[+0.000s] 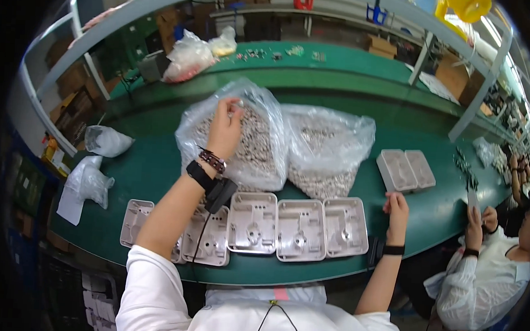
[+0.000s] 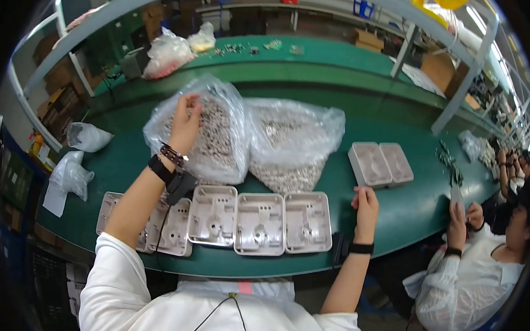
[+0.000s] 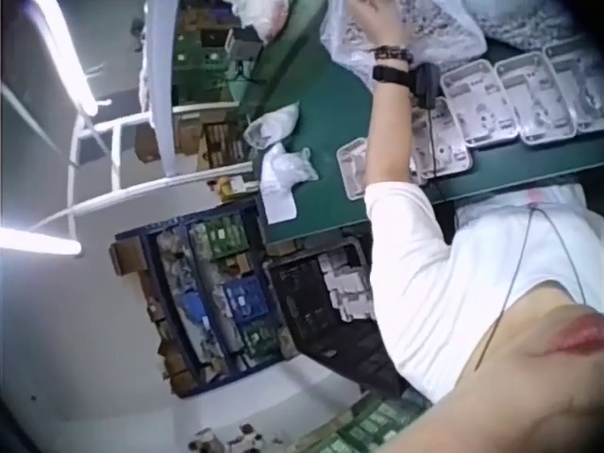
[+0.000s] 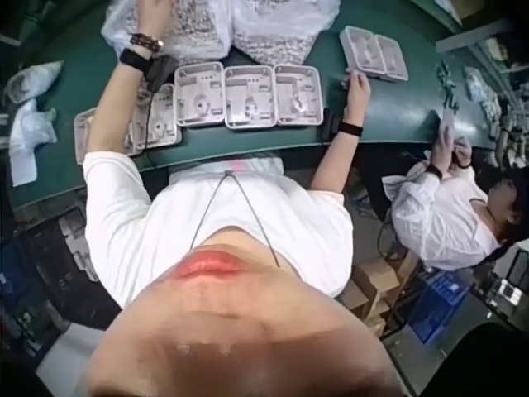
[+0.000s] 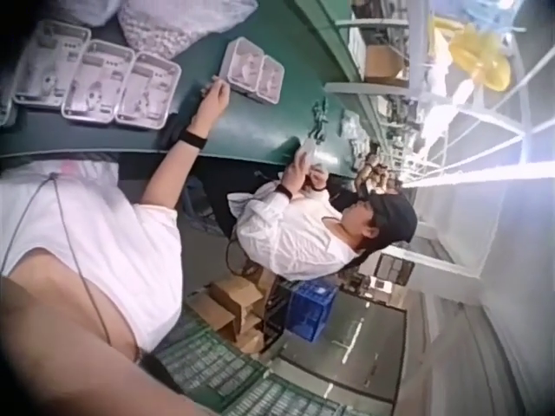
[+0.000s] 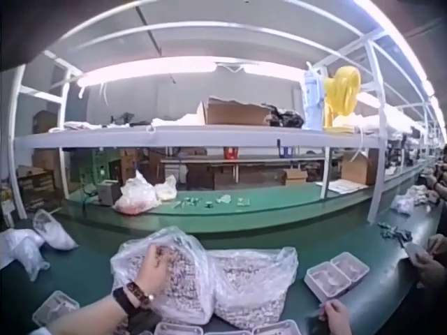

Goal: The person retrieves a white plastic housing from a crate, places it on the table, and removes its cover. They then take small white components from a bag and press them into the housing by hand before replacing the cover and returning the unit to the crate.

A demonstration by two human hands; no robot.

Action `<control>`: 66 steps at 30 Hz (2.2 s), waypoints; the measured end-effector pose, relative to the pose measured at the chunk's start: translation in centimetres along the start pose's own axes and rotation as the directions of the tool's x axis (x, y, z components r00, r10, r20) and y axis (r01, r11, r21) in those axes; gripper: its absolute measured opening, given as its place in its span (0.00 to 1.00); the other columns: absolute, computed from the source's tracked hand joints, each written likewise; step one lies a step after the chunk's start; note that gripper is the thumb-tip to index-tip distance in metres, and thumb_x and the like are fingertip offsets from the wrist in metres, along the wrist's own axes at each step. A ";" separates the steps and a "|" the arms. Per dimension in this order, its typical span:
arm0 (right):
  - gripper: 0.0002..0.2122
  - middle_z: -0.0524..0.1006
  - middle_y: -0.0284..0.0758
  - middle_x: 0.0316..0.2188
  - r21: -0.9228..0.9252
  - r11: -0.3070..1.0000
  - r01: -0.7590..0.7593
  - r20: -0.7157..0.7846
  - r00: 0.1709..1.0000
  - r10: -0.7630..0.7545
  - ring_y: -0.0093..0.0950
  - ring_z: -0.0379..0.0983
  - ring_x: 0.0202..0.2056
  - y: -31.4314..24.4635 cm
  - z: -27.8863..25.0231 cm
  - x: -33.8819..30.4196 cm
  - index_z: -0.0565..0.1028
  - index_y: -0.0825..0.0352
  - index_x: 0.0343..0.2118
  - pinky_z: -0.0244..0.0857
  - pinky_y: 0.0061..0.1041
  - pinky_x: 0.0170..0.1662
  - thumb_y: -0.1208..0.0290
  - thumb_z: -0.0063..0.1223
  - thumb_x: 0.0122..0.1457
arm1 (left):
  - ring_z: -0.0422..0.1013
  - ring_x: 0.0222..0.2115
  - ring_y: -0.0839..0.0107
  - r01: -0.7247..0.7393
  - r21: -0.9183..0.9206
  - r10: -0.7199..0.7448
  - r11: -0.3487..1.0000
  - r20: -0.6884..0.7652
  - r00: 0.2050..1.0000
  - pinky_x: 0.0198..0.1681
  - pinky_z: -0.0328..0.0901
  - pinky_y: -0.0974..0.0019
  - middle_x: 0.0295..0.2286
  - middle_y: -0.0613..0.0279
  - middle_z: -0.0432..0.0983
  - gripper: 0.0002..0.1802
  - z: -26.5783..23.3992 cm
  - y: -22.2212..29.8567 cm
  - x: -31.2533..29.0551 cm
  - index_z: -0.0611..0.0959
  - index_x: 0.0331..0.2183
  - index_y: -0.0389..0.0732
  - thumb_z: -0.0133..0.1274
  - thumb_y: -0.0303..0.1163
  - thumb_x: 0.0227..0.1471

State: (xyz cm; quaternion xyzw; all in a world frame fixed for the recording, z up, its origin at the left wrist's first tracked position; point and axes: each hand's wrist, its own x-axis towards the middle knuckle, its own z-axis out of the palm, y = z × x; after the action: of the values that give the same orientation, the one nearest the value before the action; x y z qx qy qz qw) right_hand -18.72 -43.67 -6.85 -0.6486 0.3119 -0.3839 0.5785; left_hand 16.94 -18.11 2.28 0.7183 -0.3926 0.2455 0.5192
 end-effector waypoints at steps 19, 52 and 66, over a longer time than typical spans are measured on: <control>0.11 0.67 0.36 0.27 0.119 0.720 0.684 0.374 0.641 -0.670 0.26 0.63 0.26 -12.8 13.1 -17.4 0.70 0.67 0.35 0.60 0.21 0.27 0.73 0.55 0.48 | 0.54 0.16 0.83 0.594 -0.658 -0.384 -0.463 0.752 0.535 0.17 0.51 0.77 0.18 0.73 0.58 0.06 -5.4 19.0 -12.7 0.67 0.30 0.43 0.41 0.34 0.56; 0.13 0.72 0.38 0.32 0.172 0.797 0.579 0.332 0.728 -0.600 0.33 0.70 0.32 -11.9 16.0 -12.9 0.70 0.66 0.31 0.64 0.23 0.32 0.86 0.57 0.41 | 0.59 0.17 0.83 0.866 -0.421 -0.325 -0.270 0.886 0.329 0.18 0.53 0.80 0.19 0.71 0.62 0.09 -6.4 14.6 -13.8 0.72 0.34 0.41 0.46 0.36 0.54; 0.11 0.73 0.34 0.28 0.069 0.667 0.742 0.647 0.475 -0.596 0.27 0.69 0.27 -10.2 12.0 -10.9 0.74 0.67 0.28 0.62 0.21 0.27 0.83 0.56 0.38 | 0.62 0.17 0.73 0.744 -0.229 -0.165 0.628 0.895 0.414 0.21 0.58 0.72 0.18 0.62 0.67 0.06 -5.3 15.3 -12.0 0.72 0.28 0.34 0.45 0.27 0.51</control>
State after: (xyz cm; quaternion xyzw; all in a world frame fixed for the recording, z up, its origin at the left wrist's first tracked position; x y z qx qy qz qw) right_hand -14.42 -26.92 1.35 -0.8652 -0.1367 -0.3066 0.3726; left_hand -2.15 -11.80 3.42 0.6209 -0.4107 -0.4124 0.5252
